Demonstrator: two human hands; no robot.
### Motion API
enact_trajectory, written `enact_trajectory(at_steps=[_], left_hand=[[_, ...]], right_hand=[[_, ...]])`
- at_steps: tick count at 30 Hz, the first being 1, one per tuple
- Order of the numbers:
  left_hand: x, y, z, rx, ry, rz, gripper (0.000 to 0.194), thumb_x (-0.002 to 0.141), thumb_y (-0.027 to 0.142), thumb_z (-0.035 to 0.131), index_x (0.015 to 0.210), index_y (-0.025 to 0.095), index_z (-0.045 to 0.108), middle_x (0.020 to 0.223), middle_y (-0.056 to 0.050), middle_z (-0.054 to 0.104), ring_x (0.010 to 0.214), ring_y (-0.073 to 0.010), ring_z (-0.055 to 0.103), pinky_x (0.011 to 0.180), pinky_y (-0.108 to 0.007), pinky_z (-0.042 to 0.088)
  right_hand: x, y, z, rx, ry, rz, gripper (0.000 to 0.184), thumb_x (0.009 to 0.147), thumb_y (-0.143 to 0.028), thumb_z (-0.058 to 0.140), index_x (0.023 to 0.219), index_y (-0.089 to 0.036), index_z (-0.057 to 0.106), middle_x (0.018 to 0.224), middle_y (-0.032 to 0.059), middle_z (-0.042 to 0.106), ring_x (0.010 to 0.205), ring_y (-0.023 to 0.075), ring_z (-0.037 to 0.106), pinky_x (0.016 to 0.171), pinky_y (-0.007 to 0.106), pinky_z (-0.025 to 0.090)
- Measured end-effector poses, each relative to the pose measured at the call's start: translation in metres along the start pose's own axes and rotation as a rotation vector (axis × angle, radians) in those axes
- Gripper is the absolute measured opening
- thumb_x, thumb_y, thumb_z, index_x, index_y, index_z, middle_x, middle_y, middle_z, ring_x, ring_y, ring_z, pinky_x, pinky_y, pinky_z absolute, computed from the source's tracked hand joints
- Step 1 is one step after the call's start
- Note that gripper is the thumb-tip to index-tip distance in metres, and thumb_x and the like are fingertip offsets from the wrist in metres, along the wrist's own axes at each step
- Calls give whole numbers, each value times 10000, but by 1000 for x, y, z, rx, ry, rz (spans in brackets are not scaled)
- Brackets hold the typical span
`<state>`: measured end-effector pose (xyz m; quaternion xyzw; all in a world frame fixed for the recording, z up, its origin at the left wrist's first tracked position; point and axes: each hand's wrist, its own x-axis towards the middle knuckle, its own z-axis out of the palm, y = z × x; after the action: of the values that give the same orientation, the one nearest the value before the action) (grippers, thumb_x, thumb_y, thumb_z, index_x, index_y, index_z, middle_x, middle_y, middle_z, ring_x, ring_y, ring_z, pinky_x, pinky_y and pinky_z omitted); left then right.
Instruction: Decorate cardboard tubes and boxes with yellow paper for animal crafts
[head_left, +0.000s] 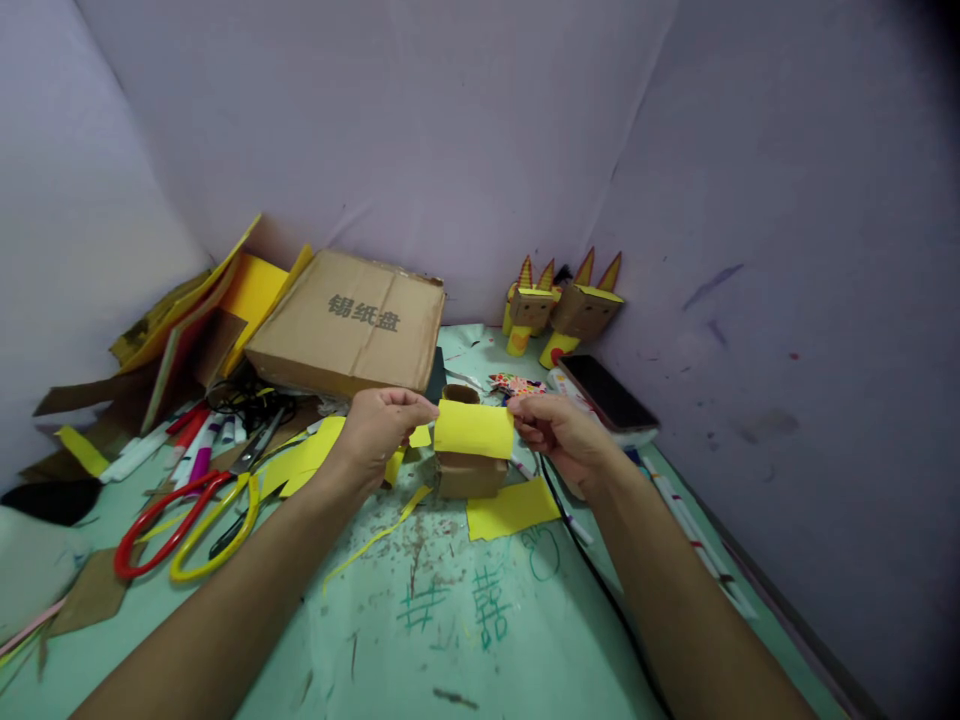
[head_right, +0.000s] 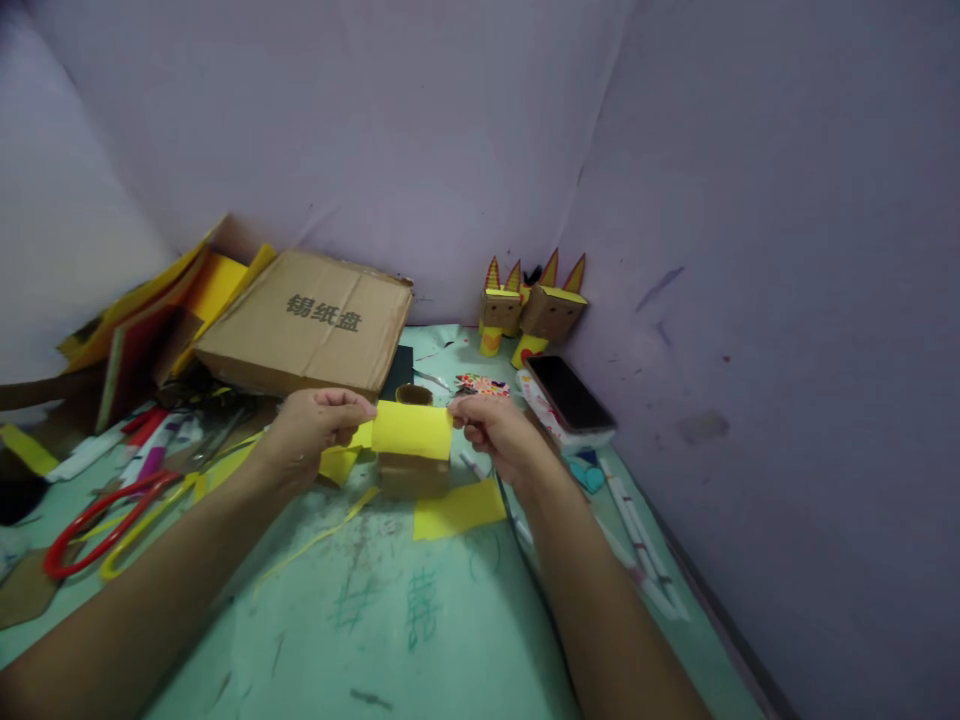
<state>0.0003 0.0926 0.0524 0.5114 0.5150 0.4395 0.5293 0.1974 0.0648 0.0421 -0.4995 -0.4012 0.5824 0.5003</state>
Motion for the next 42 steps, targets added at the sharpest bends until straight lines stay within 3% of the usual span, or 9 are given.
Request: enact_trajectory(at_steps=[6, 12, 24, 32, 42], left_hand=[[2, -9, 7, -33, -31, -94, 131, 454, 229, 653, 432, 149, 550, 370, 66, 401, 373, -47, 296, 388, -201, 216], [8, -7, -2, -28, 18, -59, 135, 479, 246, 673, 539, 144, 607, 398, 65, 447, 401, -51, 347, 413, -186, 258], [3, -5, 0, 8, -26, -61, 121, 436, 206, 683, 498, 124, 620, 408, 37, 494, 412, -55, 358, 418, -193, 252], [1, -4, 3, -38, -53, -140, 230, 425, 191, 623, 355, 175, 405, 345, 78, 335, 362, -37, 254, 370, -195, 166], [5, -17, 5, -10, -32, -198, 230, 449, 188, 628, 397, 178, 403, 382, 65, 356, 361, -37, 278, 356, -190, 152]], right_hand=[[4, 6, -2, 30, 56, 72, 140, 487, -241, 615, 549, -151, 526, 471, -64, 432, 375, 26, 280, 353, 184, 89], [4, 3, -2, 75, 11, 102, 182, 500, -249, 636, 526, -163, 476, 456, -76, 407, 363, 18, 271, 348, 175, 94], [4, 2, 1, 56, 29, 85, 165, 504, -247, 638, 534, -153, 505, 459, -81, 402, 371, 12, 271, 343, 161, 116], [4, 4, 0, -19, 106, 111, 116, 537, -201, 621, 519, -143, 522, 497, -41, 472, 364, 14, 284, 331, 168, 95], [13, 13, -4, -44, 114, 144, 139, 541, -220, 603, 512, -153, 484, 459, -72, 422, 341, 9, 237, 325, 163, 87]])
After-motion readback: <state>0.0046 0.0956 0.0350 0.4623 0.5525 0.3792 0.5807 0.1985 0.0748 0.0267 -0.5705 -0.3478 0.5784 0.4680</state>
